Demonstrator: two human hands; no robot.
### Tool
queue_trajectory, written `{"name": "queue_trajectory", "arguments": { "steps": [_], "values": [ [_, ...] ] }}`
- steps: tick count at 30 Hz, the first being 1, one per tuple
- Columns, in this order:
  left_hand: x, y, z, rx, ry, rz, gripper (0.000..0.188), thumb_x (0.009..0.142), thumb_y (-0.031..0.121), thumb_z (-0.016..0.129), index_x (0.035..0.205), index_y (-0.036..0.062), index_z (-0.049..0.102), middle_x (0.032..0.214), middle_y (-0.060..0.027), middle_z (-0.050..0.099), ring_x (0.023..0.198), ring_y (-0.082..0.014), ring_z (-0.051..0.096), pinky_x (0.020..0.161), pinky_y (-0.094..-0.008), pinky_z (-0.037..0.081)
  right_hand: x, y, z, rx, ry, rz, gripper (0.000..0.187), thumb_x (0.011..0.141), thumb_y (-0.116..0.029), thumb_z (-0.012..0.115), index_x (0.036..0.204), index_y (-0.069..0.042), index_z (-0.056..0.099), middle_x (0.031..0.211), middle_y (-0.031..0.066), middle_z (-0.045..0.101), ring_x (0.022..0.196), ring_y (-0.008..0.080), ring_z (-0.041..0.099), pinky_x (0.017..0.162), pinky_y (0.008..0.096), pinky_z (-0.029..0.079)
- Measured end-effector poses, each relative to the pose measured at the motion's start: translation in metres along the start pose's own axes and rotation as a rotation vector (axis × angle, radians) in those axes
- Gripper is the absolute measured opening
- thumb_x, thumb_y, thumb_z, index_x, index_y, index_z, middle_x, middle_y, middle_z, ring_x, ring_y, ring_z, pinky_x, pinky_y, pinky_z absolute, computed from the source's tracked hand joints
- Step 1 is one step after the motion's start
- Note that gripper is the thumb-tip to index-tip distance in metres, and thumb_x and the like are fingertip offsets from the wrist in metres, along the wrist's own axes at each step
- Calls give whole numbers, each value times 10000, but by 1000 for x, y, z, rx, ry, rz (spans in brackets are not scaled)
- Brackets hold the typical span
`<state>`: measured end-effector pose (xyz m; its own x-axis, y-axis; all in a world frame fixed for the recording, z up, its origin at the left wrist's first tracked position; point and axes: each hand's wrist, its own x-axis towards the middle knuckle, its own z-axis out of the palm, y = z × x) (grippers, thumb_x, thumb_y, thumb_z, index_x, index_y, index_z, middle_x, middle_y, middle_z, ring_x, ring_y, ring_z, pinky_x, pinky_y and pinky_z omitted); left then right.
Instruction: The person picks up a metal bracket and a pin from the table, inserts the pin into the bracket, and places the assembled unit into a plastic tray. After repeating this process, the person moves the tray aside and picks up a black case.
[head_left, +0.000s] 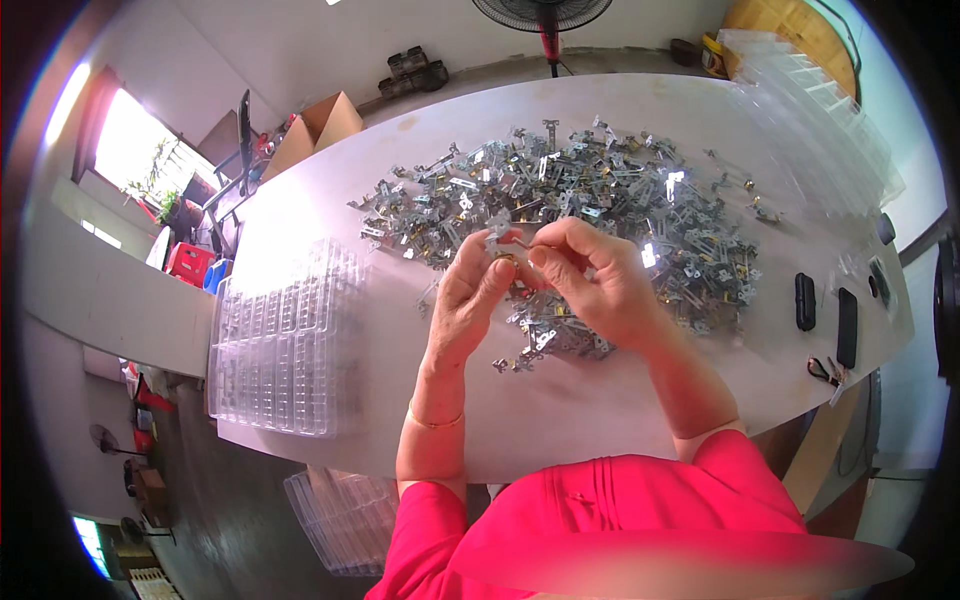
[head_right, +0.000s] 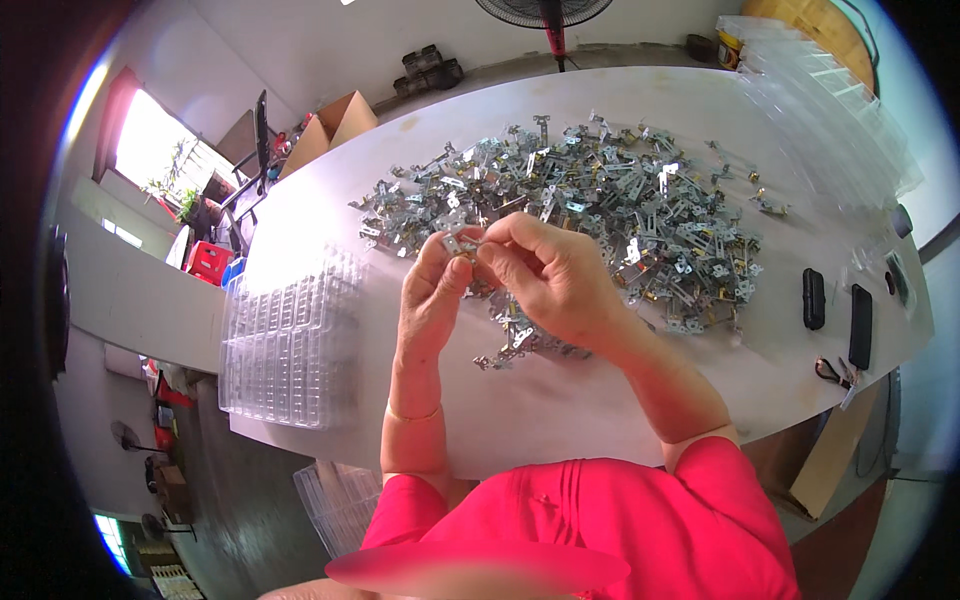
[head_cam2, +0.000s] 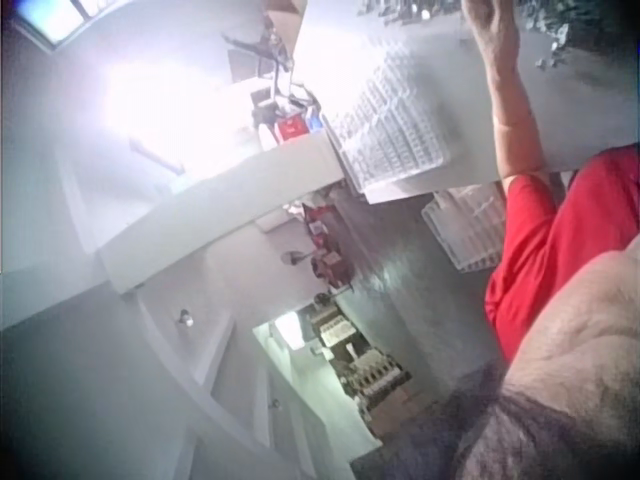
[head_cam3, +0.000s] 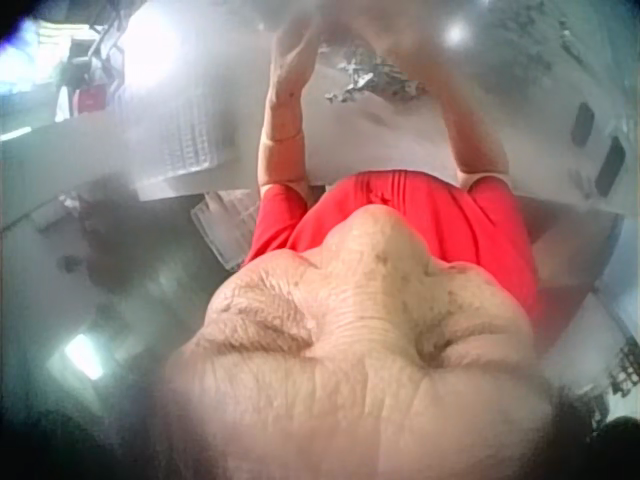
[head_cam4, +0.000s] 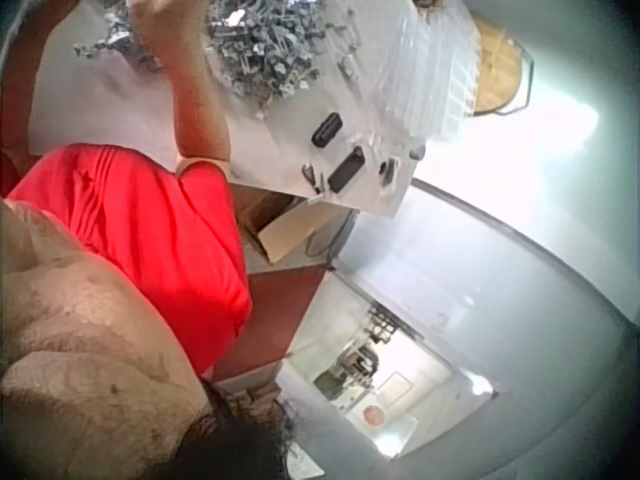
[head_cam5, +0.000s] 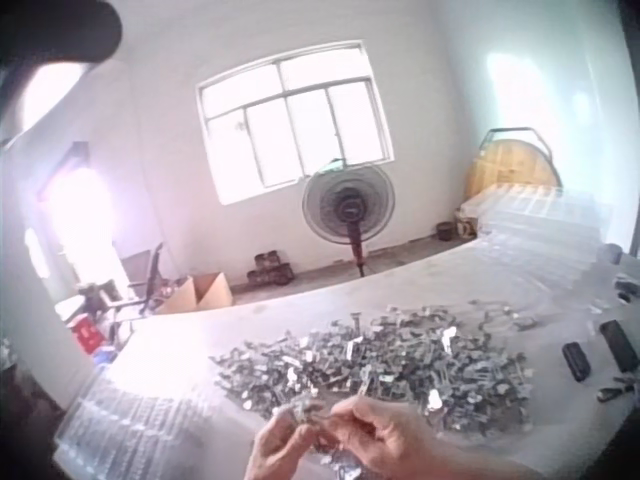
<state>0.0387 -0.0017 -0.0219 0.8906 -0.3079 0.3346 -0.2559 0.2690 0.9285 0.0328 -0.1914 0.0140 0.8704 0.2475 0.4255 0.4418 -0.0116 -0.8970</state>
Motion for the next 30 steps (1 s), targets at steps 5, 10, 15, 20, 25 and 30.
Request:
{"name": "queue_trajectory", "arguments": {
  "steps": [5,10,15,20,25,30],
  "values": [
    [0,-4,0,-21,-36,-7,311,1045,225,559,1273,17,516,953,-51,648,845,-150,659,751,-284,499,0,-5,-4,-136,44,-17,62,977,-103,643,994,-43,638,716,53,652,633,65,593,577,255,475],
    [-1,0,2,-16,-62,-35,297,1039,215,572,1253,13,529,930,-56,647,811,-137,647,716,-270,504,1,4,-3,-215,117,-85,64,945,-102,668,974,-57,633,742,100,655,584,189,612,554,318,469],
    [-3,4,0,202,55,-56,233,1029,138,565,1240,38,560,804,-20,623,733,-83,572,660,-244,470,1,0,-7,-379,116,-159,75,936,-103,672,983,-61,630,808,118,682,637,264,656,577,349,493],
    [-5,7,-5,395,99,-51,244,1000,80,580,1237,23,570,796,-7,612,714,-73,550,645,-238,458,-2,-6,-5,-351,128,-73,127,940,-96,662,1049,-58,610,893,136,717,784,285,728,648,356,545],
    [-5,12,2,523,33,-51,239,957,32,614,1192,1,588,808,0,607,713,-68,552,636,-237,458,-1,1,-6,-216,59,-50,132,952,-100,648,1070,-55,610,908,142,729,816,281,736,667,356,554],
    [-3,10,5,860,38,191,254,897,54,658,1146,22,619,791,-102,654,730,-228,624,705,-355,494,-1,0,-5,-324,27,-27,88,934,-100,663,1005,-52,641,940,122,694,753,288,690,662,358,538]
  ]
}}
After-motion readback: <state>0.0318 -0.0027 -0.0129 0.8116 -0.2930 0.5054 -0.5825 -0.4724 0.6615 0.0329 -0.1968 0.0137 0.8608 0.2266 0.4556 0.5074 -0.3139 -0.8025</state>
